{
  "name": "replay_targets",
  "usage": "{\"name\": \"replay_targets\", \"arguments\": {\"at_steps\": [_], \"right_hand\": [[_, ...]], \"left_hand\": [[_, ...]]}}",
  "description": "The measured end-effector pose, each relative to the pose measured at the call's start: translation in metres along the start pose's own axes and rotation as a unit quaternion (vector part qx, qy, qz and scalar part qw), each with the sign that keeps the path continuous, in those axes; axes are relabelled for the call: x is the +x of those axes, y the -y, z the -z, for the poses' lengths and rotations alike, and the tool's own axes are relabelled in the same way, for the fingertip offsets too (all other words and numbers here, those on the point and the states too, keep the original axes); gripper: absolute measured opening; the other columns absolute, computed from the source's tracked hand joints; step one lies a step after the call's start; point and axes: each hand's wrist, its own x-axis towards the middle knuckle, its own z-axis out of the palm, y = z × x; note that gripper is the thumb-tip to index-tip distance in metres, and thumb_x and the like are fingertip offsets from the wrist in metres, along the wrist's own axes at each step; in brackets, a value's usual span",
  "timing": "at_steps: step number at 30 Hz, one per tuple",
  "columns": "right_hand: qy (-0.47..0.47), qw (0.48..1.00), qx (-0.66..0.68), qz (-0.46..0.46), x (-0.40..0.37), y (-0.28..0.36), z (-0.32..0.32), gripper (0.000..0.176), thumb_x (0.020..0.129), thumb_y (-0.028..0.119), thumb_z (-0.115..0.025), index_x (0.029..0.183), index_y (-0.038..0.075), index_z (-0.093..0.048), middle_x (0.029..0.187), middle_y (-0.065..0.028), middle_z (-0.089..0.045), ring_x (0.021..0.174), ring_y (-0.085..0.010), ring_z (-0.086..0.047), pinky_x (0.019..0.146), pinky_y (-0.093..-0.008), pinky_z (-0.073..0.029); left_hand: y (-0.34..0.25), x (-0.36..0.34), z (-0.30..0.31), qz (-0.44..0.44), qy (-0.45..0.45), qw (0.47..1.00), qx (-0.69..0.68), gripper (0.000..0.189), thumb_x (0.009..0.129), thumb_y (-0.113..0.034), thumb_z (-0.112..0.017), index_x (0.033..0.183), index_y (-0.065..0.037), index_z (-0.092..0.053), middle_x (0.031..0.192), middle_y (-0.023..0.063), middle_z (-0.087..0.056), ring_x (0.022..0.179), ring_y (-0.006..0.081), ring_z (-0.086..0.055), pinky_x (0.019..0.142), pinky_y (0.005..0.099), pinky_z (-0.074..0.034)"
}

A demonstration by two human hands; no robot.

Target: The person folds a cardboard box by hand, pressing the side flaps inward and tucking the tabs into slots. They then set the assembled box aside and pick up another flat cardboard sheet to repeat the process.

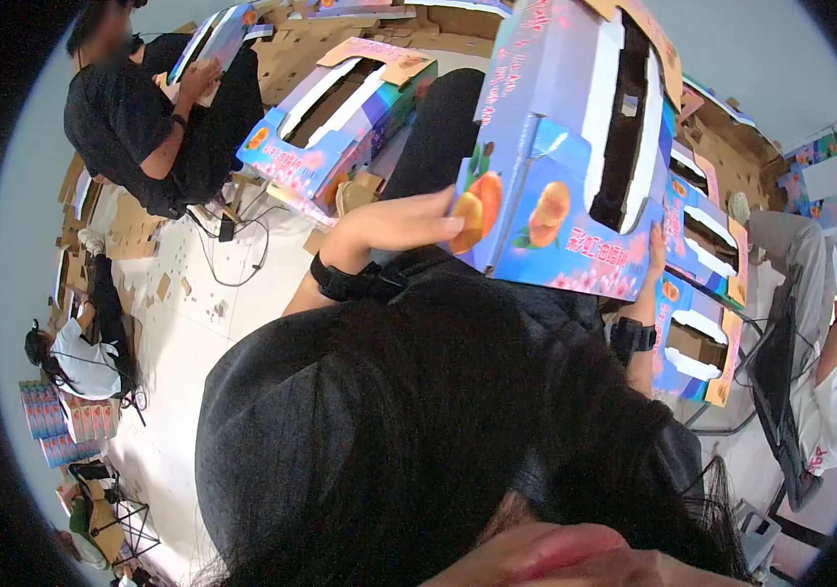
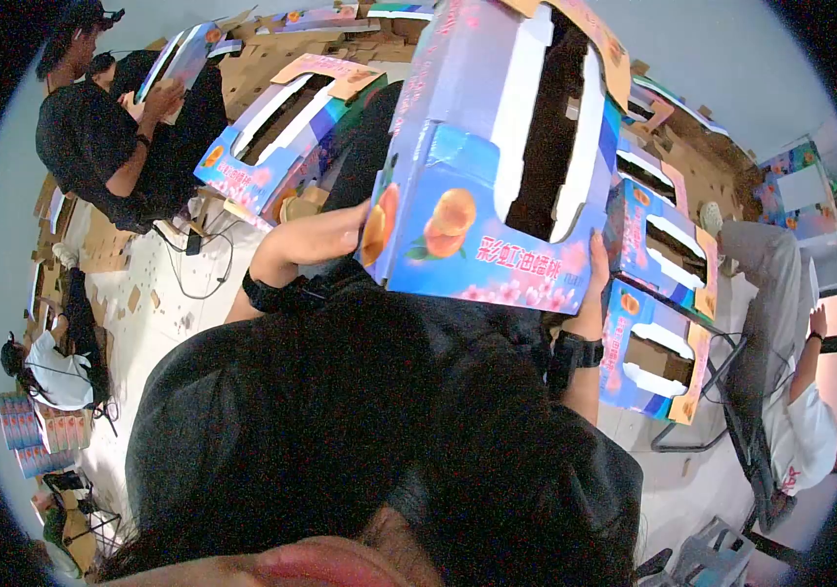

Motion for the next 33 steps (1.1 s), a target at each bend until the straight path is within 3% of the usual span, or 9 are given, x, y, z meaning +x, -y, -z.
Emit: {"name": "replay_targets", "arguments": {"at_steps": [1, 4, 7, 13, 16, 19, 22, 26, 33], "right_hand": [[0.001, 1.0, 0.001, -0.003, -0.003, 0.002, -0.006, 0.042, 0.096, 0.035, -0.057, 0.123, 0.003, -0.055, 0.106, -0.0096, -0.064, 0.09, -0.0204, -0.065, 0.078, -0.0335, -0.056], [0.019, 1.0, 0.003, -0.004, -0.005, 0.004, -0.014, 0.041, 0.096, 0.034, -0.058, 0.123, 0.003, -0.056, 0.105, -0.0093, -0.064, 0.088, -0.0204, -0.066, 0.078, -0.033, -0.056], [0.011, 1.0, 0.0, 0.001, -0.006, 0.004, -0.013, 0.042, 0.096, 0.035, -0.057, 0.123, 0.003, -0.055, 0.105, -0.0097, -0.065, 0.089, -0.0206, -0.066, 0.079, -0.0333, -0.056], [-0.043, 0.999, 0.01, -0.005, -0.009, 0.004, -0.025, 0.045, 0.096, 0.036, -0.056, 0.127, 0.003, -0.054, 0.108, -0.0109, -0.065, 0.092, -0.0214, -0.067, 0.08, -0.0341, -0.057], [0.009, 0.999, 0.04, -0.009, -0.007, 0.005, -0.021, 0.045, 0.097, 0.036, -0.055, 0.128, 0.004, -0.054, 0.11, -0.0104, -0.064, 0.092, -0.0213, -0.067, 0.08, -0.0344, -0.057], [-0.011, 0.999, 0.05, 0.002, -0.006, 0.004, -0.02, 0.045, 0.097, 0.036, -0.055, 0.128, 0.004, -0.055, 0.11, -0.0096, -0.065, 0.092, -0.0216, -0.067, 0.08, -0.0344, -0.057], [0.011, 0.999, 0.051, -0.011, 0.002, -0.004, 0.001, 0.053, 0.099, 0.04, -0.048, 0.137, 0.004, -0.049, 0.126, -0.0141, -0.06, 0.11, -0.0293, -0.061, 0.097, -0.0429, -0.049], [0.009, 0.998, 0.067, -0.012, 0.007, -0.009, 0.012, 0.055, 0.099, 0.043, -0.047, 0.138, 0.004, -0.048, 0.128, -0.0144, -0.059, 0.113, -0.0295, -0.06, 0.098, -0.0435, -0.048], [0.058, 0.989, 0.133, -0.009, -0.002, -0.003, -0.017, 0.053, 0.1, 0.041, -0.047, 0.137, 0.004, -0.048, 0.126, -0.0154, -0.06, 0.11, -0.0286, -0.063, 0.096, -0.0422, -0.051]], "left_hand": [[0.001, 0.002, 0.006, 0.052, 0.092, 0.993, -0.044, 0.065, 0.092, -0.032, -0.067, 0.14, 0.005, -0.041, 0.14, 0.0169, -0.049, 0.126, 0.0208, -0.047, 0.106, 0.0328, -0.037], [-0.026, -0.008, -0.005, 0.093, 0.084, 0.992, 0.033, 0.069, 0.086, -0.045, -0.072, 0.127, 0.006, -0.051, 0.115, 0.0111, -0.063, 0.105, 0.0177, -0.057, 0.093, 0.0325, -0.046], [-0.029, -0.005, -0.013, 0.06, 0.054, 0.996, 0.034, 0.056, 0.081, -0.028, -0.08, 0.12, 0.003, -0.056, 0.103, 0.0077, -0.066, 0.096, 0.0151, -0.06, 0.086, 0.0303, -0.049], [-0.031, -0.004, -0.014, 0.077, 0.053, 0.994, 0.058, 0.051, 0.081, -0.026, -0.08, 0.118, 0.002, -0.058, 0.109, 0.0091, -0.066, 0.104, 0.0172, -0.06, 0.094, 0.0318, -0.046], [-0.032, -0.002, -0.014, 0.062, 0.04, 0.994, 0.079, 0.053, 0.081, -0.026, -0.08, 0.119, 0.002, -0.058, 0.113, 0.0099, -0.065, 0.108, 0.0181, -0.059, 0.098, 0.0326, -0.045], [-0.035, 0.0, -0.018, 0.046, 0.011, 0.997, 0.065, 0.056, 0.08, -0.027, -0.081, 0.121, 0.002, -0.056, 0.116, 0.0103, -0.064, 0.11, 0.0187, -0.058, 0.099, 0.0329, -0.044], [-0.041, 0.001, -0.021, 0.035, -0.011, 0.997, 0.064, 0.06, 0.078, -0.027, -0.082, 0.123, 0.001, -0.055, 0.118, 0.0104, -0.063, 0.112, 0.0191, -0.057, 0.1, 0.0329, -0.043], [-0.043, 0.0, -0.02, 0.026, -0.011, 0.996, 0.09, 0.065, 0.082, -0.034, -0.079, 0.128, 0.004, -0.053, 0.121, 0.0147, -0.063, 0.115, 0.0226, -0.058, 0.101, 0.0337, -0.043], [-0.033, 0.006, -0.017, -0.138, -0.131, 0.964, 0.187, 0.04, 0.089, -0.028, -0.071, 0.114, 0.003, -0.063, 0.114, 0.0163, -0.064, 0.11, 0.0269, -0.061, 0.098, 0.0362, -0.044]]}}
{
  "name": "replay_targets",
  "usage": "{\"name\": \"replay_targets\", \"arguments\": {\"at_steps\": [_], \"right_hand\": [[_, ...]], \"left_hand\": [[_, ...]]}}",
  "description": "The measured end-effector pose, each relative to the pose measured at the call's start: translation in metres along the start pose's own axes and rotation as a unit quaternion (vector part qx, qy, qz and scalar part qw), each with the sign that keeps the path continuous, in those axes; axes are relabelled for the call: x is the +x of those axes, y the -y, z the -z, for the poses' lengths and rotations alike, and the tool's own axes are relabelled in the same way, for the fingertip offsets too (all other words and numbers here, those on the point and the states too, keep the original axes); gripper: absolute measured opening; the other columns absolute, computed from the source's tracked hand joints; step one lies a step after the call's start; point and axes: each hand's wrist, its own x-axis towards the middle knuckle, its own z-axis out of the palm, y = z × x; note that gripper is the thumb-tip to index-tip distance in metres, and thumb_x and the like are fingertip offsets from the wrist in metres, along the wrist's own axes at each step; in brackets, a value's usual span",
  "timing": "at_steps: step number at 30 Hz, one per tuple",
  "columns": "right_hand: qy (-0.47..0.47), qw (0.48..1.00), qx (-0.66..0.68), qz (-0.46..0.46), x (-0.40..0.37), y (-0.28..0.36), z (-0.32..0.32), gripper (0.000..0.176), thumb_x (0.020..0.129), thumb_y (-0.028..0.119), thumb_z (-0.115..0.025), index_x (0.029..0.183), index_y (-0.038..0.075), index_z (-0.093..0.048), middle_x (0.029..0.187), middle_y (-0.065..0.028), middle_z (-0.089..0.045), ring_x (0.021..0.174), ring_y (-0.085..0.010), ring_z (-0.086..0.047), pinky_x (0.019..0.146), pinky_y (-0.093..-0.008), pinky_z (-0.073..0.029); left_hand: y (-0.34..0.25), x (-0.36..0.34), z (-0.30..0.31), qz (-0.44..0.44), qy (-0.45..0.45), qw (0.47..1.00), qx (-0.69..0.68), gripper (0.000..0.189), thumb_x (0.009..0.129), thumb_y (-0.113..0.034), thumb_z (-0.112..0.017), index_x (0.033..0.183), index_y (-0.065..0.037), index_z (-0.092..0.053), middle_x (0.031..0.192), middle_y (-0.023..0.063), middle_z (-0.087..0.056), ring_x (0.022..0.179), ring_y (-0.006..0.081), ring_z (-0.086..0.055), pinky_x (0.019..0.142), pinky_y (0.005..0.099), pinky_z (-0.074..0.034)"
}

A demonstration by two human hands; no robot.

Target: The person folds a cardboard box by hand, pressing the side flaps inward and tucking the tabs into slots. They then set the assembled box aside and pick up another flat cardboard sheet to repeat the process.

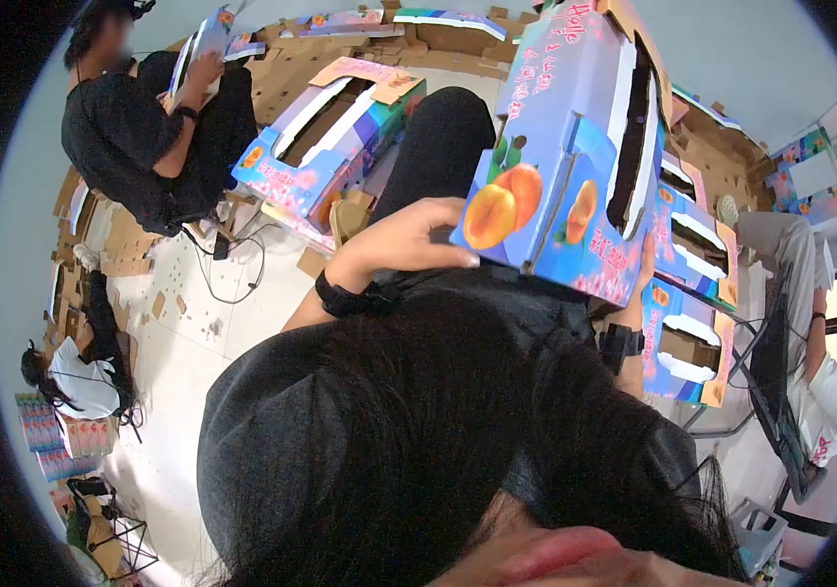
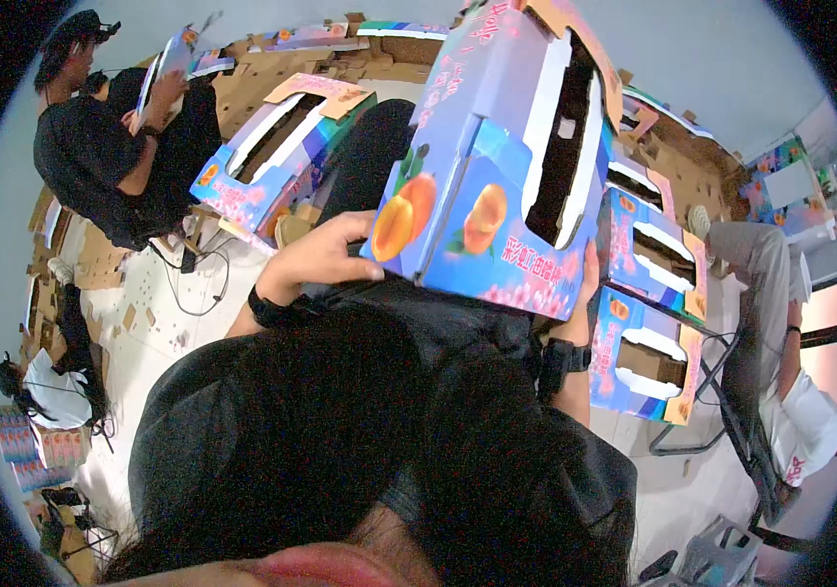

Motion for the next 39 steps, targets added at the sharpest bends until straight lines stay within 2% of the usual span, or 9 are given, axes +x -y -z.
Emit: {"name": "replay_targets", "arguments": {"at_steps": [6, 10, 16, 21, 26, 30, 32, 35, 39], "right_hand": [[0.014, 1.0, -0.028, -0.002, -0.009, -0.001, -0.024, 0.061, 0.1, 0.047, -0.044, 0.14, 0.002, -0.042, 0.13, -0.0184, -0.057, 0.116, -0.0306, -0.06, 0.102, -0.0432, -0.047], [-0.053, 0.992, -0.111, -0.011, -0.015, -0.002, -0.045, 0.064, 0.1, 0.05, -0.044, 0.139, -0.001, -0.042, 0.131, -0.0176, -0.057, 0.118, -0.0293, -0.059, 0.103, -0.0408, -0.046], [-0.085, 0.969, -0.232, 0.007, -0.017, -0.006, -0.042, 0.067, 0.099, 0.049, -0.048, 0.142, -0.001, -0.038, 0.134, -0.0152, -0.054, 0.123, -0.0256, -0.055, 0.104, -0.0383, -0.043], [-0.092, 0.949, -0.3, -0.004, -0.013, -0.011, -0.038, 0.073, 0.1, 0.049, -0.048, 0.148, -0.001, -0.028, 0.144, -0.0151, -0.042, 0.131, -0.0234, -0.044, 0.109, -0.0361, -0.035], [-0.05, 0.925, -0.376, 0.031, -0.006, -0.011, -0.052, 0.074, 0.101, 0.048, -0.045, 0.15, -0.003, -0.023, 0.146, -0.0162, -0.038, 0.133, -0.0243, -0.04, 0.112, -0.0359, -0.029], [-0.01, 0.896, -0.436, 0.09, -0.01, -0.015, -0.084, 0.07, 0.102, 0.043, -0.045, 0.149, -0.003, -0.021, 0.146, -0.0163, -0.036, 0.133, -0.0244, -0.038, 0.112, -0.0354, -0.029], [0.039, 0.882, -0.46, 0.093, -0.005, -0.024, -0.062, 0.07, 0.102, 0.036, -0.048, 0.15, -0.004, -0.016, 0.147, -0.0178, -0.034, 0.134, -0.0246, -0.035, 0.112, -0.0354, -0.026], [0.107, 0.869, -0.474, 0.091, -0.002, -0.033, -0.048, 0.07, 0.102, 0.029, -0.051, 0.151, -0.003, -0.013, 0.147, -0.0173, -0.031, 0.135, -0.0243, -0.031, 0.114, -0.0361, -0.022], [0.13, 0.886, -0.441, 0.053, -0.008, -0.03, -0.052, 0.076, 0.098, 0.022, -0.058, 0.152, 0.001, -0.009, 0.148, -0.0154, -0.03, 0.137, -0.0241, -0.028, 0.114, -0.0373, -0.02]], "left_hand": [[0.022, 0.006, -0.005, 0.073, -0.184, 0.965, -0.173, 0.035, 0.102, -0.026, -0.051, 0.115, 0.005, -0.063, 0.113, 0.0135, -0.067, 0.111, 0.0209, -0.061, 0.098, 0.0348, -0.045], [0.019, 0.008, -0.005, 0.021, -0.133, 0.976, -0.173, 0.06, 0.104, -0.035, -0.045, 0.149, 0.002, -0.032, 0.14, 0.0188, -0.05, 0.132, 0.0255, -0.046, 0.108, 0.0392, -0.037], [0.023, 0.011, -0.017, 0.139, -0.015, 0.965, -0.223, 0.076, 0.103, -0.034, -0.047, 0.156, -0.006, -0.001, 0.149, 0.0179, -0.039, 0.137, 0.0255, -0.04, 0.11, 0.0392, -0.034], [0.041, 0.016, -0.032, 0.19, 0.004, 0.935, -0.3, 0.079, 0.096, -0.015, -0.062, 0.154, -0.004, -0.01, 0.144, 0.0162, -0.041, 0.129, 0.0208, -0.045, 0.109, 0.0347, -0.036], [0.02, 0.013, -0.036, 0.257, -0.014, 0.936, -0.242, 0.085, 0.093, -0.023, -0.068, 0.151, 0.003, -0.012, 0.147, 0.0159, -0.038, 0.135, 0.0231, -0.037, 0.113, 0.0337, -0.031], [0.023, 0.01, -0.036, 0.21, -0.074, 0.943, -0.246, 0.071, 0.093, -0.026, -0.068, 0.146, 0.003, -0.031, 0.148, 0.0127, -0.036, 0.135, 0.0199, -0.035, 0.112, 0.0328, -0.031], [0.009, 0.01, -0.035, 0.217, -0.159, 0.92, -0.283, 0.048, 0.092, -0.023, -0.069, 0.13, 0.001, -0.054, 0.135, 0.0099, -0.051, 0.123, 0.0144, -0.048, 0.104, 0.0309, -0.039], [0.005, 0.015, -0.028, 0.213, -0.214, 0.906, -0.297, 0.041, 0.086, -0.02, -0.075, 0.12, -0.002, -0.06, 0.106, 0.0059, -0.069, 0.1, 0.0133, -0.064, 0.095, 0.0298, -0.048], [-0.006, 0.014, -0.026, 0.176, -0.284, 0.895, -0.294, 0.039, 0.081, -0.016, -0.077, 0.113, -0.001, -0.061, 0.105, 0.008, -0.07, 0.098, 0.0156, -0.066, 0.094, 0.0308, -0.049]]}}
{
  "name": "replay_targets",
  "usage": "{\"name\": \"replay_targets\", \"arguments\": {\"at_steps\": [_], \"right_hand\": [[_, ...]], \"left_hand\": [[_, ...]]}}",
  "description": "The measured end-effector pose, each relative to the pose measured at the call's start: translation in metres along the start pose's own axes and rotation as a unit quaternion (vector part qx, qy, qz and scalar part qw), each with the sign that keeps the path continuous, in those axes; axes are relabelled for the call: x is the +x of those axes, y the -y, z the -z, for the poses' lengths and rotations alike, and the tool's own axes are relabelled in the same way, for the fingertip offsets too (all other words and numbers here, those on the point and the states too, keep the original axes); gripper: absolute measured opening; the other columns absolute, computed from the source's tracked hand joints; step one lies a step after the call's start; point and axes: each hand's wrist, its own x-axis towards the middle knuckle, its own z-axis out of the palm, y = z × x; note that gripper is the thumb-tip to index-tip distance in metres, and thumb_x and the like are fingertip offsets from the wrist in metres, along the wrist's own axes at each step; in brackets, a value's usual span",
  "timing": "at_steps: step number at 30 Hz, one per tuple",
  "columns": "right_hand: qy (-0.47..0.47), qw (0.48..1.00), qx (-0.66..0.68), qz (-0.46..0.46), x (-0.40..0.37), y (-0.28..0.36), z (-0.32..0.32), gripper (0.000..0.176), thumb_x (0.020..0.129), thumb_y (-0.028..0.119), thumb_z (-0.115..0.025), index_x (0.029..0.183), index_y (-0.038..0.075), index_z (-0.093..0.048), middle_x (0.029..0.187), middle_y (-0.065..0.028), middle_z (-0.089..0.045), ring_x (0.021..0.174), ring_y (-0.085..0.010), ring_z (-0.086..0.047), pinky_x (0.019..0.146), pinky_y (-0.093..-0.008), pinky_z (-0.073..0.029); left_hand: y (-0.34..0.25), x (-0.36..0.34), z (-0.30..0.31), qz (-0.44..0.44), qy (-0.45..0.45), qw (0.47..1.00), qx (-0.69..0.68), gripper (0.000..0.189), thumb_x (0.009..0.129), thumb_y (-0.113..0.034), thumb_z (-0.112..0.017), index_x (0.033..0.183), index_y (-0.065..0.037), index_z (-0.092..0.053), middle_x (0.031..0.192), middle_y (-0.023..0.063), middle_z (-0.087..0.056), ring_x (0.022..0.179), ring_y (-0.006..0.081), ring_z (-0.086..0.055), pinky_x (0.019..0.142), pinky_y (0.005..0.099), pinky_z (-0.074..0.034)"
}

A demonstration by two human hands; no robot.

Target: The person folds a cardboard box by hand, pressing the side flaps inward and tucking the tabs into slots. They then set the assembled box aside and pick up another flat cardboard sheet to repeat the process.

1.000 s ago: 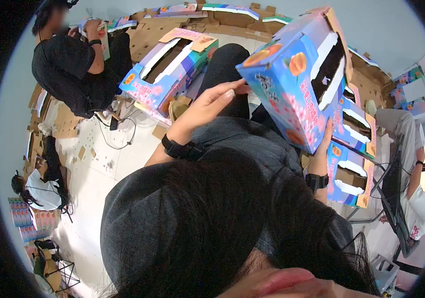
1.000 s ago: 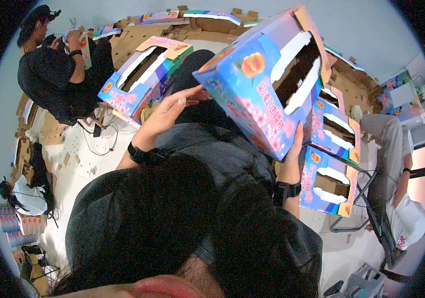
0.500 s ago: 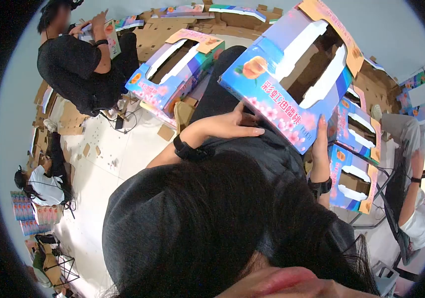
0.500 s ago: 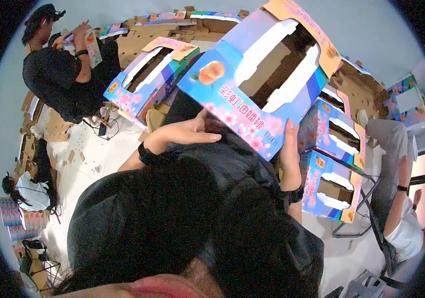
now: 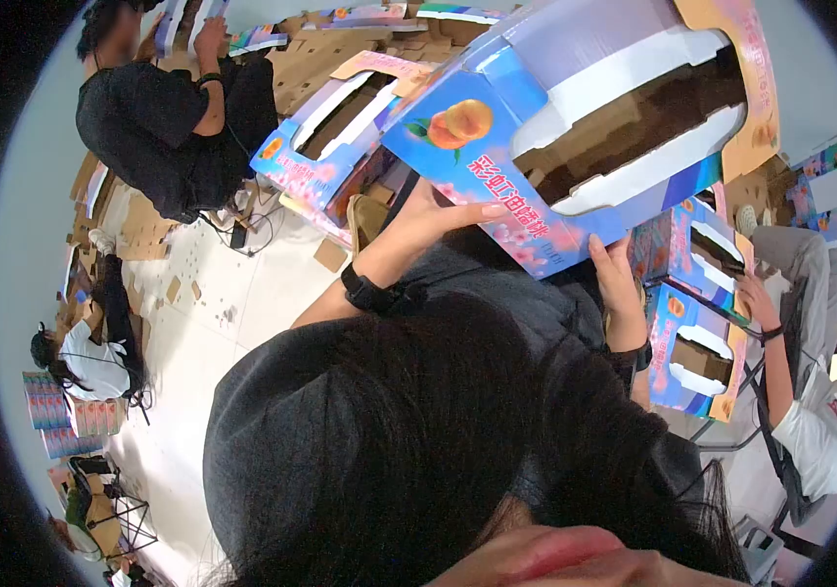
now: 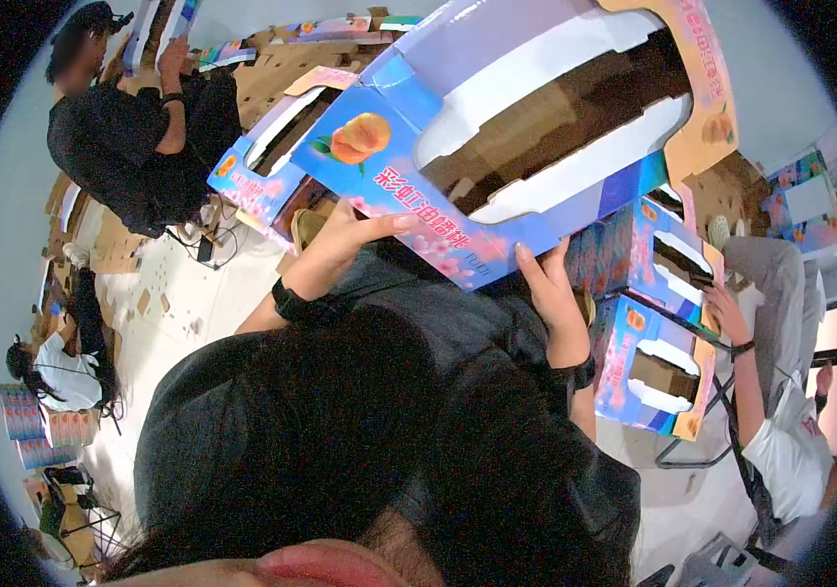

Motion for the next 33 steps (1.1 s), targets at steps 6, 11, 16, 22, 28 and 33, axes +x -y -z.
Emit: {"name": "replay_targets", "arguments": {"at_steps": [6, 11, 16, 22, 28, 33], "right_hand": [[-0.039, 0.991, 0.118, -0.053, -0.009, 0.016, 0.012, 0.07, 0.096, 0.018, -0.061, 0.152, 0.001, -0.022, 0.142, -0.0115, -0.041, 0.132, -0.0224, -0.038, 0.113, -0.0366, -0.026], [-0.123, 0.989, -0.075, -0.03, -0.007, 0.028, 0.05, 0.023, 0.095, 0.018, -0.064, 0.107, -0.001, -0.067, 0.097, -0.0024, -0.065, 0.086, -0.0117, -0.058, 0.075, -0.0239, -0.046], [-0.114, 0.915, -0.366, 0.126, -0.011, 0.095, 0.044, 0.01, 0.084, 0.011, -0.073, 0.083, 0.003, -0.068, 0.081, -0.0093, -0.061, 0.074, -0.0205, -0.055, 0.067, -0.0302, -0.042], [0.045, 0.83, -0.477, 0.284, 0.017, 0.139, -0.033, 0.049, 0.07, 0.037, -0.081, 0.108, 0.01, -0.067, 0.119, -0.0148, -0.058, 0.128, -0.0392, -0.044, 0.107, -0.053, -0.032], [0.078, 0.777, -0.542, 0.311, 0.037, 0.087, -0.057, 0.049, 0.069, 0.049, -0.077, 0.094, 0.008, -0.066, 0.113, -0.0147, -0.057, 0.116, -0.0364, -0.049, 0.107, -0.0545, -0.028], [0.06, 0.785, -0.529, 0.316, 0.039, 0.07, -0.054, 0.043, 0.07, 0.049, -0.077, 0.09, 0.012, -0.066, 0.108, -0.0108, -0.059, 0.117, -0.0329, -0.05, 0.108, -0.0557, -0.026]], "left_hand": [[-0.002, -0.006, -0.005, -0.001, -0.062, 0.998, -0.003, 0.047, 0.08, -0.015, -0.077, 0.12, -0.001, -0.057, 0.107, 0.0066, -0.067, 0.101, 0.015, -0.064, 0.097, 0.0306, -0.046], [0.014, 0.007, 0.012, -0.003, -0.058, 0.998, -0.026, 0.054, 0.079, -0.015, -0.077, 0.125, -0.002, -0.053, 0.111, 0.0064, -0.065, 0.104, 0.0154, -0.063, 0.097, 0.0305, -0.045], [0.016, 0.009, 0.013, -0.009, -0.031, 0.999, 0.006, 0.066, 0.075, -0.013, -0.081, 0.13, -0.001, -0.047, 0.118, 0.0079, -0.062, 0.109, 0.0168, -0.06, 0.098, 0.0332, -0.045], [0.001, 0.007, 0.016, -0.03, 0.02, 0.991, 0.131, 0.083, 0.069, -0.018, -0.088, 0.136, 0.002, -0.043, 0.123, 0.011, -0.059, 0.112, 0.0188, -0.058, 0.1, 0.0353, -0.044], [0.003, 0.004, 0.016, -0.06, 0.026, 0.988, 0.139, 0.073, 0.07, -0.019, -0.089, 0.13, 0.001, -0.053, 0.119, 0.009, -0.062, 0.11, 0.0169, -0.058, 0.097, 0.0335, -0.046], [0.014, 0.008, 0.027, -0.011, 0.038, 0.99, 0.135, 0.066, 0.07, -0.019, -0.088, 0.125, 0.0, -0.057, 0.116, 0.007, -0.064, 0.107, 0.0154, -0.06, 0.095, 0.0323, -0.047]]}}
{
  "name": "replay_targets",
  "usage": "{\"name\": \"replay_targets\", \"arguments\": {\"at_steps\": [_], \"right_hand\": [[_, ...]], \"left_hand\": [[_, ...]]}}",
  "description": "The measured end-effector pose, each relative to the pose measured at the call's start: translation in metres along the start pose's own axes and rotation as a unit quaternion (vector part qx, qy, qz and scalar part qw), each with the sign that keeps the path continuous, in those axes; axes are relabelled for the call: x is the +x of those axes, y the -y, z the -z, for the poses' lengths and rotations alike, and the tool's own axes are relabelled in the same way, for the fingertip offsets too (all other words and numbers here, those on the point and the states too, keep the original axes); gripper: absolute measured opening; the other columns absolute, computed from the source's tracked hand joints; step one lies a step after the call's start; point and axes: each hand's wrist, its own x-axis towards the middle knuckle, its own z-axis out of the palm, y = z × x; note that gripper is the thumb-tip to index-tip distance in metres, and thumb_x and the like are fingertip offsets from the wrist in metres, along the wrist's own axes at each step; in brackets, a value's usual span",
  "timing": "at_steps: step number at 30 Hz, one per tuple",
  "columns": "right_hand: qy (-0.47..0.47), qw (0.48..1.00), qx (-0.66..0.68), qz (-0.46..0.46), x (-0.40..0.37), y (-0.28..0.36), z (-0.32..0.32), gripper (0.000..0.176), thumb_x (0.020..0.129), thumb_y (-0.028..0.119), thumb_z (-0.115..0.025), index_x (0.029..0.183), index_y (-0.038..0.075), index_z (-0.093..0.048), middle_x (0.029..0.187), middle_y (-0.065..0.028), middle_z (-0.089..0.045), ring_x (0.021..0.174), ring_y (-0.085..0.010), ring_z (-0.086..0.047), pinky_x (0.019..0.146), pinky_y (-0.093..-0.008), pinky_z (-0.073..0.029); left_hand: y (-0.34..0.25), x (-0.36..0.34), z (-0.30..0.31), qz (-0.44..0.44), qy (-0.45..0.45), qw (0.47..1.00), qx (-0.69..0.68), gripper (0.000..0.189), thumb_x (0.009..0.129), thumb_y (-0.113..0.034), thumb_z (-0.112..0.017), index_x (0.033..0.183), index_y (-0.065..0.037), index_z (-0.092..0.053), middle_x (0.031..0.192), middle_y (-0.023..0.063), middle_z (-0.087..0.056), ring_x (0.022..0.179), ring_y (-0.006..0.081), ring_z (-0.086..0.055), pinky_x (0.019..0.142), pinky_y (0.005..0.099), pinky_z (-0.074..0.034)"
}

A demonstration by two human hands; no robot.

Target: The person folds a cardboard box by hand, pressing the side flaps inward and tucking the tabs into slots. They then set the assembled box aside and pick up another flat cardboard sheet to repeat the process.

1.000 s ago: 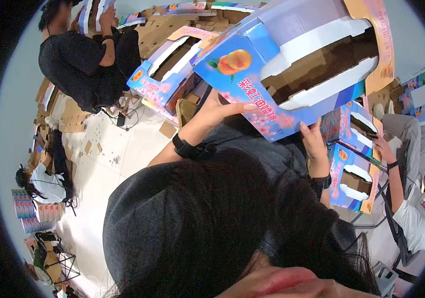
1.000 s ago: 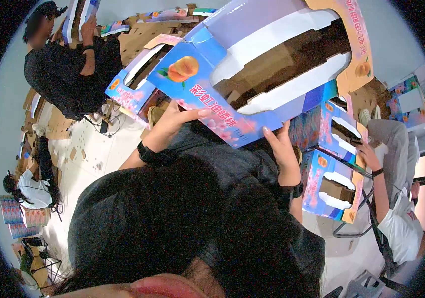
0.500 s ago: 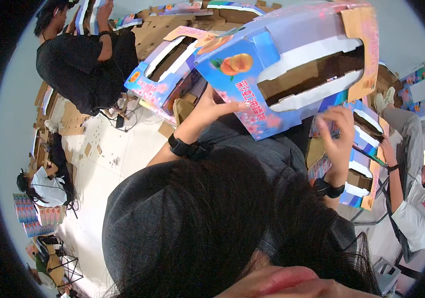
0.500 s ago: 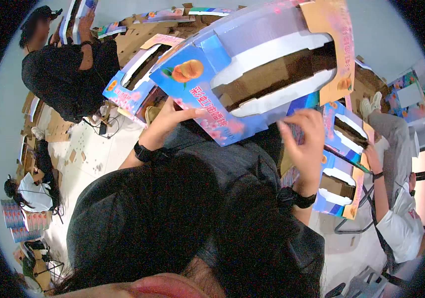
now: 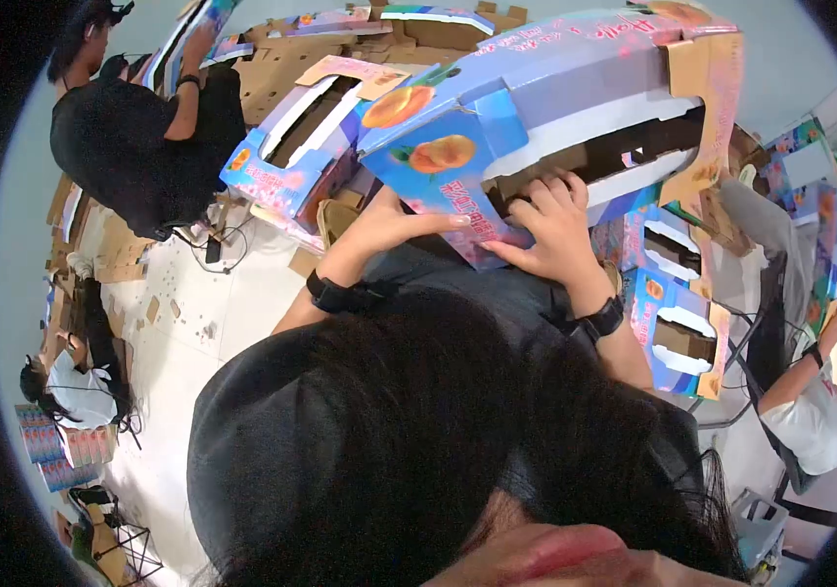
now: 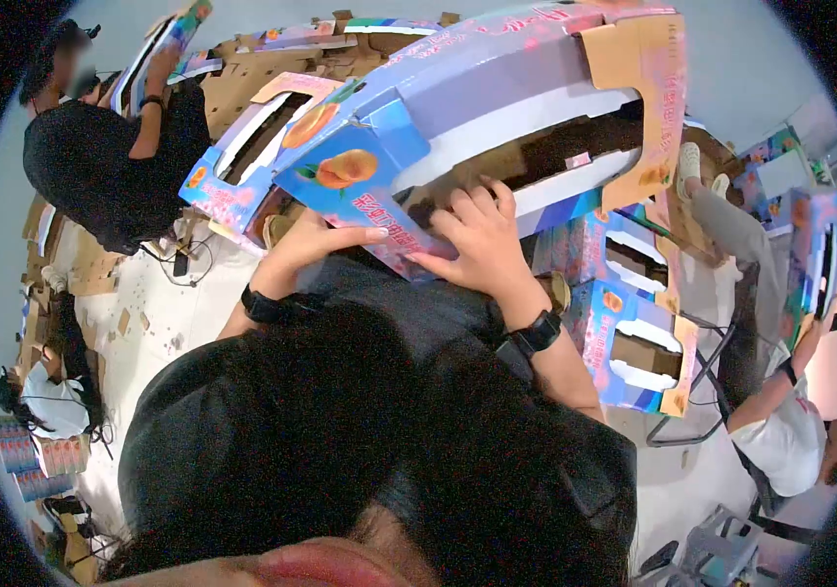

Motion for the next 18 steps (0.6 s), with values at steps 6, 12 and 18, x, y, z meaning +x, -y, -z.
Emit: {"name": "replay_targets", "arguments": {"at_steps": [6, 12, 18], "right_hand": [[-0.074, 0.994, -0.076, 0.014, -0.002, 0.018, -0.009, 0.044, 0.071, 0.049, -0.076, 0.09, 0.01, -0.067, 0.113, -0.0097, -0.057, 0.129, -0.0324, -0.044, 0.111, -0.0607, -0.015], [0.025, 0.996, -0.073, -0.051, 0.006, 0.042, 0.001, 0.075, 0.066, 0.055, -0.078, 0.116, 0.002, -0.059, 0.127, -0.0155, -0.05, 0.138, -0.0367, -0.032, 0.113, -0.0645, -0.007], [0.066, 0.995, -0.032, -0.068, 0.011, 0.048, -0.001, 0.122, 0.055, 0.057, -0.082, 0.15, 0.002, -0.029, 0.134, -0.0181, -0.043, 0.142, -0.0391, -0.025, 0.114, -0.0646, -0.004]], "left_hand": [[-0.002, 0.001, -0.001, 0.019, -0.01, 0.999, -0.025, 0.061, 0.074, -0.019, -0.086, 0.125, 0.0, -0.058, 0.115, 0.0067, -0.065, 0.106, 0.0152, -0.06, 0.095, 0.0317, -0.047], [0.001, 0.002, -0.005, 0.024, -0.02, 0.999, -0.03, 0.06, 0.077, -0.021, -0.084, 0.126, 0.0, -0.056, 0.116, 0.0077, -0.064, 0.106, 0.0156, -0.06, 0.095, 0.0321, -0.047], [0.003, 0.004, -0.003, 0.083, -0.052, 0.991, -0.086, 0.065, 0.083, -0.028, -0.079, 0.133, 0.001, -0.048, 0.122, 0.0082, -0.061, 0.112, 0.0158, -0.057, 0.101, 0.0314, -0.043]]}}
